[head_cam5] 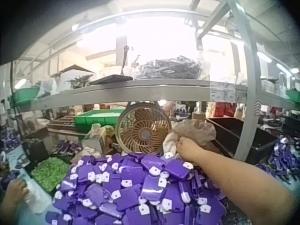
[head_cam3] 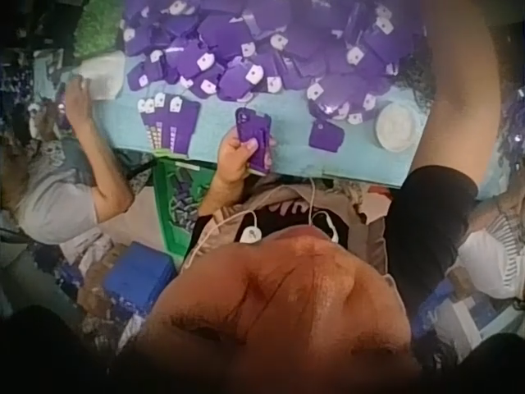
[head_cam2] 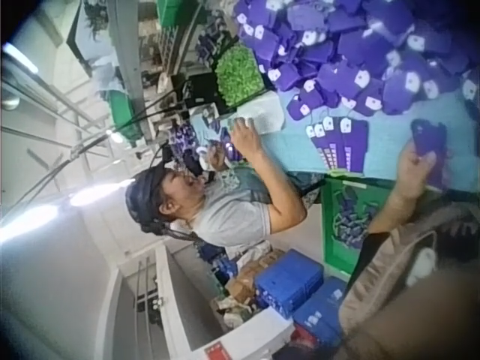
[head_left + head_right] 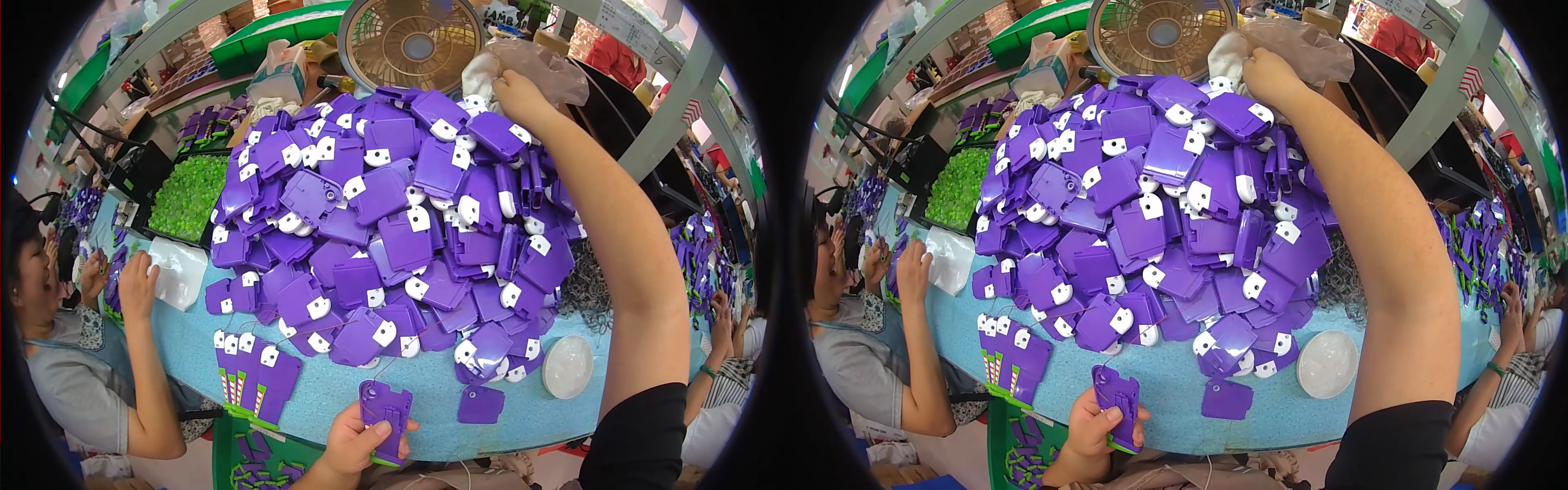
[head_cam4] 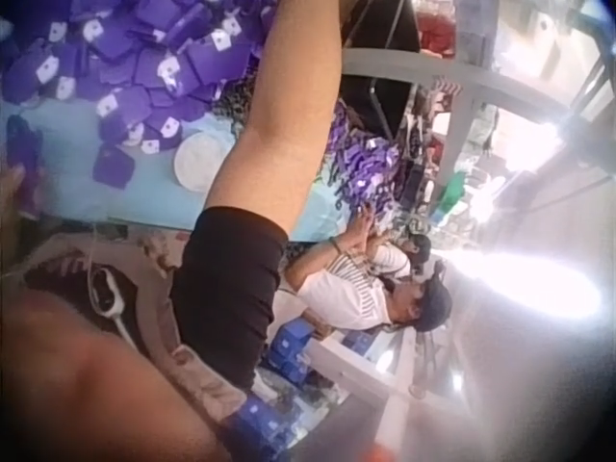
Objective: The person assembles toy components by hand, inserting internal mechanism parts and strings into plastic housing pieces and snapping the casings together.
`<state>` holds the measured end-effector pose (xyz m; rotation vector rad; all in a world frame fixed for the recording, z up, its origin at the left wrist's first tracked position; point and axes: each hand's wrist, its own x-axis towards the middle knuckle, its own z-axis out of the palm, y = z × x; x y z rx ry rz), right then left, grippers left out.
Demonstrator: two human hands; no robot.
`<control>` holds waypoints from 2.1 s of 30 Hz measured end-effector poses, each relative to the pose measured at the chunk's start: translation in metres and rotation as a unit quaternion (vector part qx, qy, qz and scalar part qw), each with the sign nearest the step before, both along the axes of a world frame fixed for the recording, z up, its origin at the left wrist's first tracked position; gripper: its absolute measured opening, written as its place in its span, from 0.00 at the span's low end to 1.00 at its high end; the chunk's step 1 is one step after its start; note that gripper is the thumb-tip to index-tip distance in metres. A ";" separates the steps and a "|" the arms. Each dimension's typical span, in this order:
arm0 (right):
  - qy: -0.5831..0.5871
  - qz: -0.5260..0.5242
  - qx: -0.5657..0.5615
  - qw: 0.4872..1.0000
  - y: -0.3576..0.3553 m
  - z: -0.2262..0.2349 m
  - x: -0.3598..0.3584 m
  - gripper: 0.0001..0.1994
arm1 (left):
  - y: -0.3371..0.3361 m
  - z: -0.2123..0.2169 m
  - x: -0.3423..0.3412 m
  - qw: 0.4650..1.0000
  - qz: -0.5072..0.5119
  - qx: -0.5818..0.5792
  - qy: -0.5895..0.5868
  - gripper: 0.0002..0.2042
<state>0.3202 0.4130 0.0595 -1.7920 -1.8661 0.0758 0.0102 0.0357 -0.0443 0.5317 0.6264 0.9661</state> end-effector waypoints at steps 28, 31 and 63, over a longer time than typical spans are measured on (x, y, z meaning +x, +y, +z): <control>0.081 -0.068 -0.007 0.994 -0.379 -0.040 0.096 0.08 | -0.019 0.017 0.034 0.994 0.066 0.039 0.080 0.11; 0.019 -0.223 -0.026 0.974 -0.388 -0.057 0.113 0.09 | -0.029 0.031 0.049 0.994 0.035 0.041 0.094 0.10; 0.501 -0.061 0.033 0.863 -0.429 -0.088 0.068 0.10 | -0.041 0.035 0.065 0.988 -0.093 -0.011 0.119 0.13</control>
